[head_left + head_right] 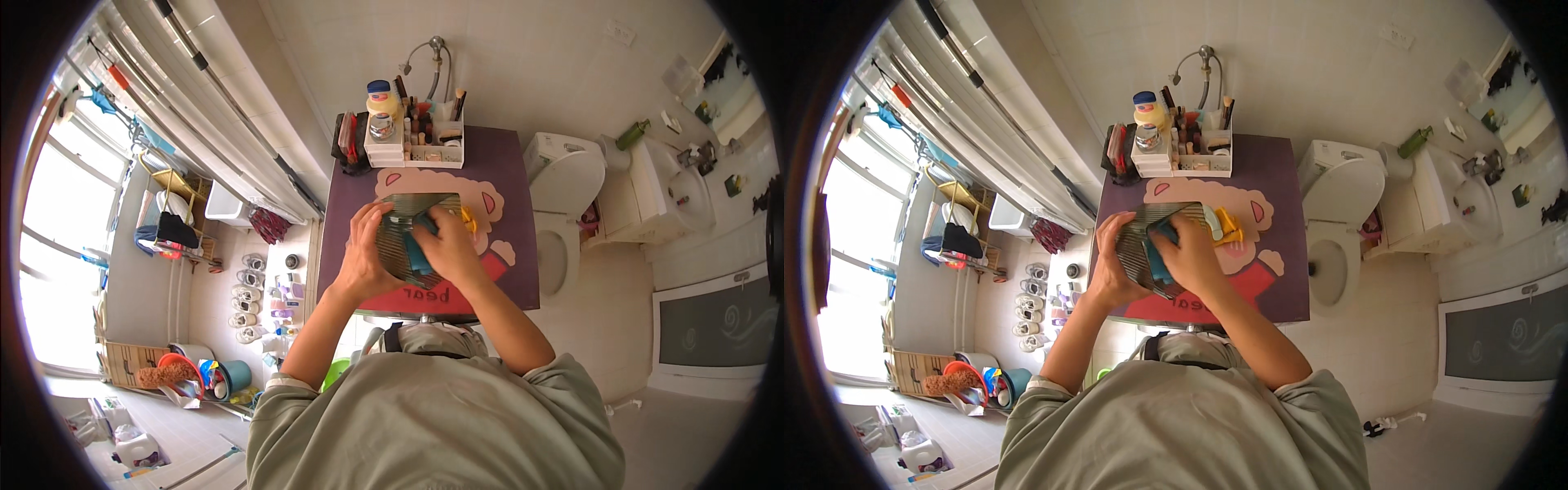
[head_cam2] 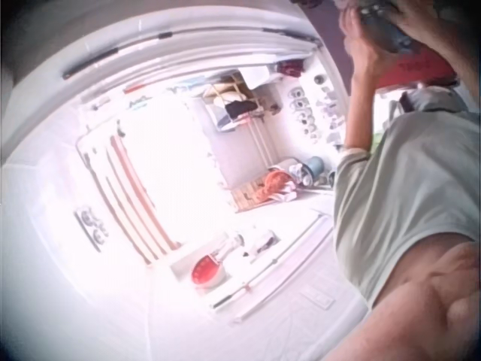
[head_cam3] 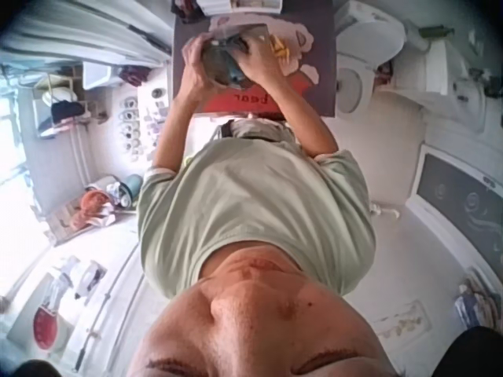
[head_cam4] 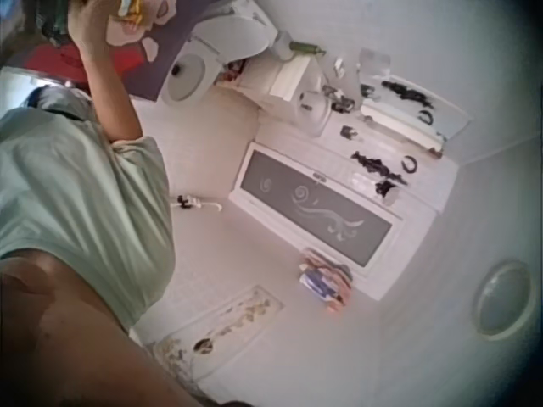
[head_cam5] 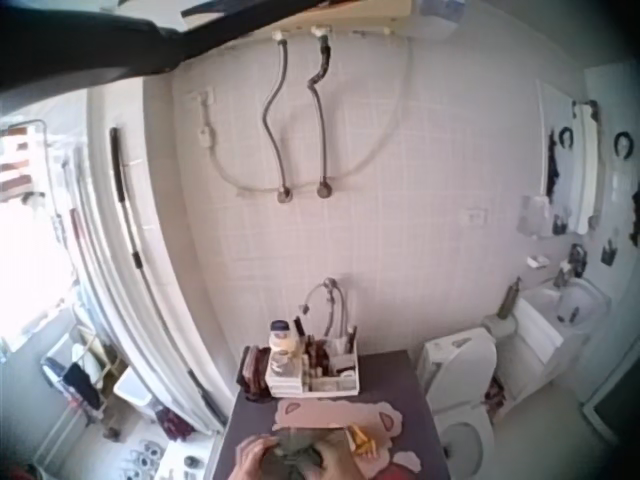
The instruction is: The person organizes small items into a white organizer on a table, then washes a blue cloth in a green basin on the floor, and finally places the cloth and other items into a cosmetic bag.
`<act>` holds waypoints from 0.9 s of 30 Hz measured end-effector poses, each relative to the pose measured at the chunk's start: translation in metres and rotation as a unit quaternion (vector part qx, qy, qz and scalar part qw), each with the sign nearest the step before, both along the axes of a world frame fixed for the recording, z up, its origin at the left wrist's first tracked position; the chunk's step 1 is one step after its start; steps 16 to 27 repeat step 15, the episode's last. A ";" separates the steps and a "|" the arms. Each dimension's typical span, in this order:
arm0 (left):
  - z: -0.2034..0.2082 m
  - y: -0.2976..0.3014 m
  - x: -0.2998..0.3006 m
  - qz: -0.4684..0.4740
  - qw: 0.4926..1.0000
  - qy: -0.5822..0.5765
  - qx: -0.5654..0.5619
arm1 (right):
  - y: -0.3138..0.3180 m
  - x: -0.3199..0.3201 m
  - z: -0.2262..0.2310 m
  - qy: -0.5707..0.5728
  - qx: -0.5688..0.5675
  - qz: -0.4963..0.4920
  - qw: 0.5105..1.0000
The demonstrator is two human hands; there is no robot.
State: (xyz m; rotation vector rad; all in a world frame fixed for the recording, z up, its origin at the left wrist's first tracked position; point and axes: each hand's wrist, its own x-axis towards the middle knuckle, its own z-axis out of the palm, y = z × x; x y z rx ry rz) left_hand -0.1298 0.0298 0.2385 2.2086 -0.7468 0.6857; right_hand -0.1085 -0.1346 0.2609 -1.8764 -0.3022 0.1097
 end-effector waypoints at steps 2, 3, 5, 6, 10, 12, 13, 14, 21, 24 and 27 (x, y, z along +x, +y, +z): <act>0.000 -0.001 -0.003 -0.008 1.000 0.005 0.015 | 0.010 -0.001 -0.005 -0.006 -0.016 0.025 1.000; -0.004 0.001 -0.002 -0.015 0.999 -0.021 0.019 | 0.014 -0.002 -0.010 -0.027 0.033 0.046 0.998; -0.005 0.006 -0.004 -0.018 0.998 -0.053 0.042 | 0.018 -0.007 -0.013 -0.037 0.079 0.079 0.993; -0.003 0.007 -0.007 -0.014 0.998 -0.053 0.037 | 0.017 -0.006 -0.015 -0.030 0.049 0.112 0.992; -0.004 0.012 -0.014 0.012 0.999 -0.045 0.014 | 0.014 0.003 -0.018 -0.044 -0.060 0.247 0.966; -0.003 0.017 -0.015 0.022 0.999 -0.043 0.004 | 0.016 0.005 -0.015 -0.063 -0.082 0.303 0.948; -0.003 0.020 -0.016 0.013 0.999 -0.032 -0.006 | 0.017 0.005 -0.013 -0.066 -0.081 0.322 0.941; -0.004 0.023 -0.018 0.012 1.000 -0.017 -0.006 | 0.019 0.006 -0.011 -0.070 -0.079 0.343 0.933; -0.005 0.026 -0.020 0.010 1.000 -0.001 -0.007 | 0.019 0.005 -0.006 -0.056 -0.085 0.349 0.932; -0.005 0.026 -0.020 0.010 1.000 -0.001 -0.007 | 0.019 0.005 -0.006 -0.056 -0.085 0.349 0.932; -0.005 0.026 -0.020 0.010 1.000 -0.001 -0.007 | 0.019 0.005 -0.006 -0.056 -0.085 0.349 0.932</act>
